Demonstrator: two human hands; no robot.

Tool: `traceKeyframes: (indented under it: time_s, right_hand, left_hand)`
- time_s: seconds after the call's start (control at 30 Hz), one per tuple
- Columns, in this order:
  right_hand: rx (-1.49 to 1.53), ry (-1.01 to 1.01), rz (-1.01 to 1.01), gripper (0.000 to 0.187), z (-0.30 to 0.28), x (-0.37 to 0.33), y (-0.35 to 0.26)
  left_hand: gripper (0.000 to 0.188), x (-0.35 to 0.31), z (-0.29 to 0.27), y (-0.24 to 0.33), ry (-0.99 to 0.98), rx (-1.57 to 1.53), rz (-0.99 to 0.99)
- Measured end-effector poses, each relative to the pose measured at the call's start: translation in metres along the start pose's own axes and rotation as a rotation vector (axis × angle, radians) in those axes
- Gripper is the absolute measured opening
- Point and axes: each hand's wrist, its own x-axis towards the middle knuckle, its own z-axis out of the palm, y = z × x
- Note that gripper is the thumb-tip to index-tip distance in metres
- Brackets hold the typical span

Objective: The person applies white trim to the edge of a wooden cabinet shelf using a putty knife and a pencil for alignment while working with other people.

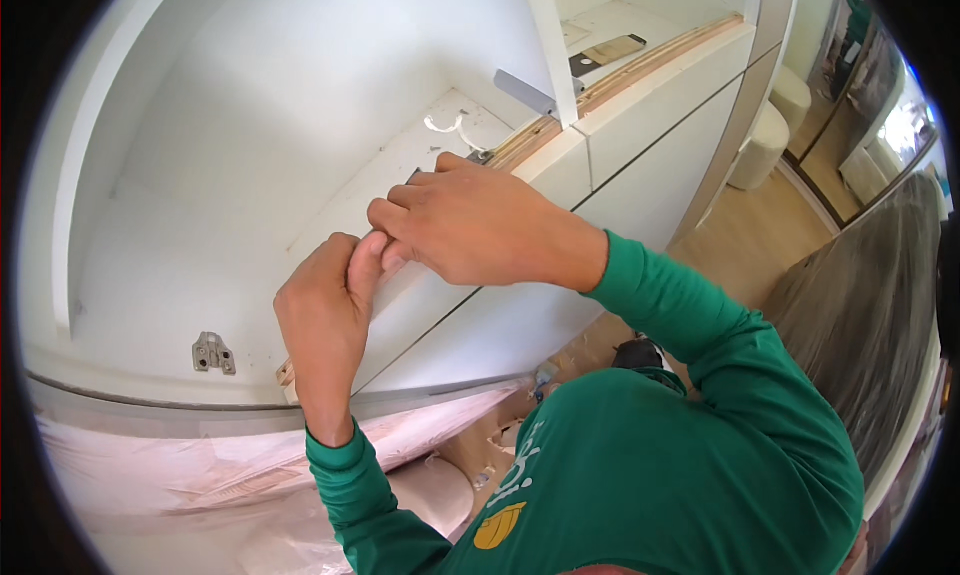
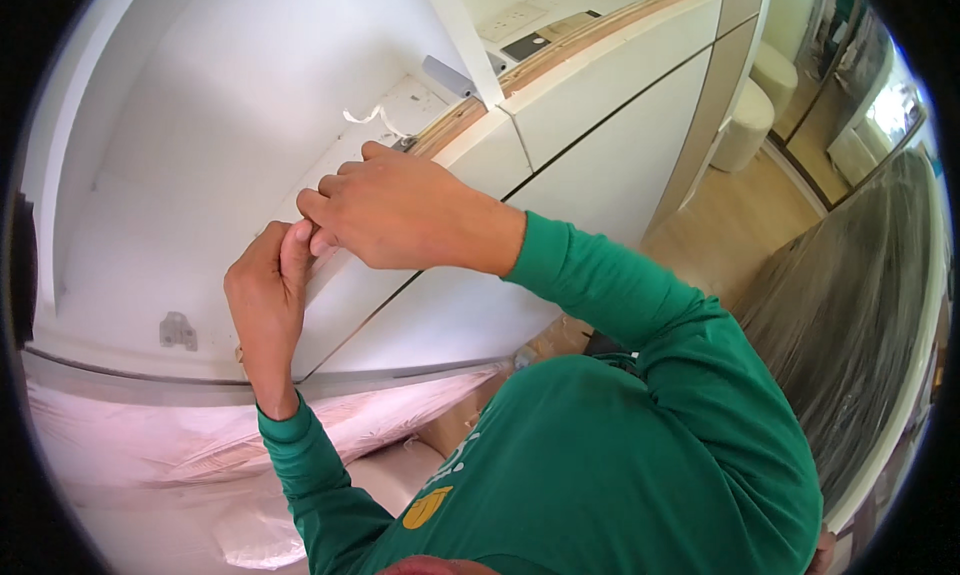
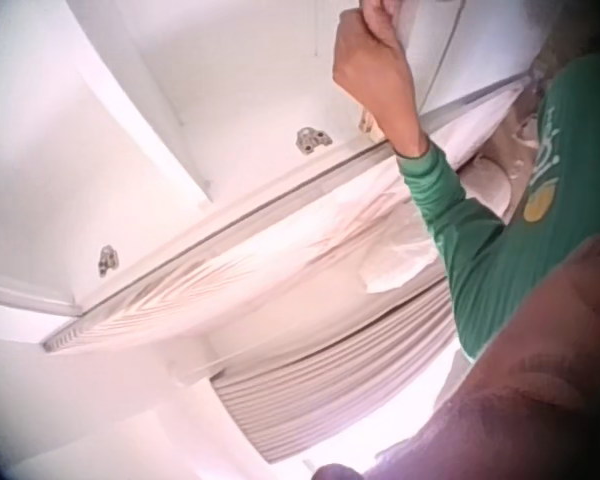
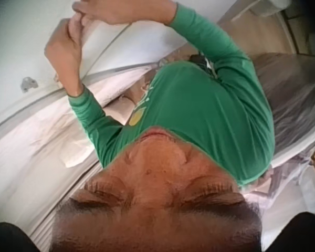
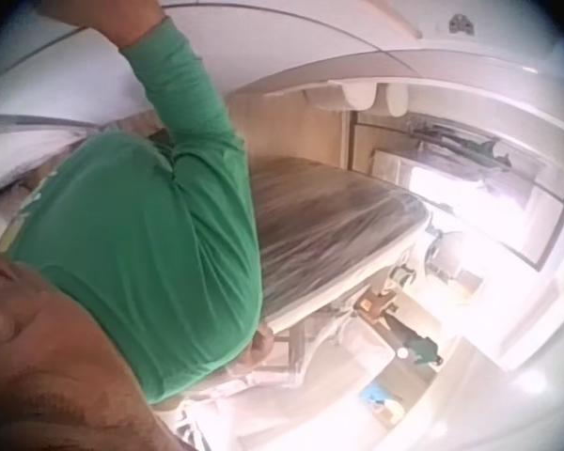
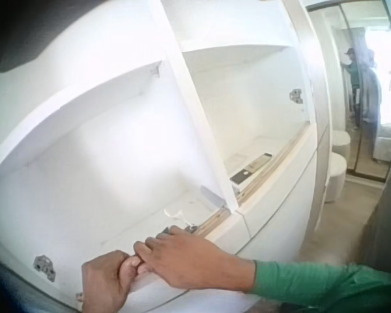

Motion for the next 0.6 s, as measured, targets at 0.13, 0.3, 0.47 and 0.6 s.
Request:
traceKeyframes:
  time_s: [0.13, 0.3, 0.47, 0.6]
  right_hand:
    - [-0.016, 0.079, -0.025, 0.033, 0.009, -0.002, 0.006]
    - [-0.119, 0.108, 0.008, 0.036, 0.012, -0.004, -0.001]
    - [-0.107, 0.063, 0.012, 0.036, 0.010, -0.006, -0.001]
    - [-0.059, 0.007, -0.006, 0.034, 0.002, -0.002, 0.001]
  left_hand:
    - [0.047, 0.004, 0.006, -0.003, 0.031, -0.026, 0.030]
    - [0.044, 0.014, 0.007, -0.017, -0.020, -0.117, 0.099]
    - [0.043, 0.012, 0.008, -0.017, 0.012, -0.147, 0.147]
    - [0.046, 0.001, 0.004, -0.006, 0.008, -0.039, 0.056]
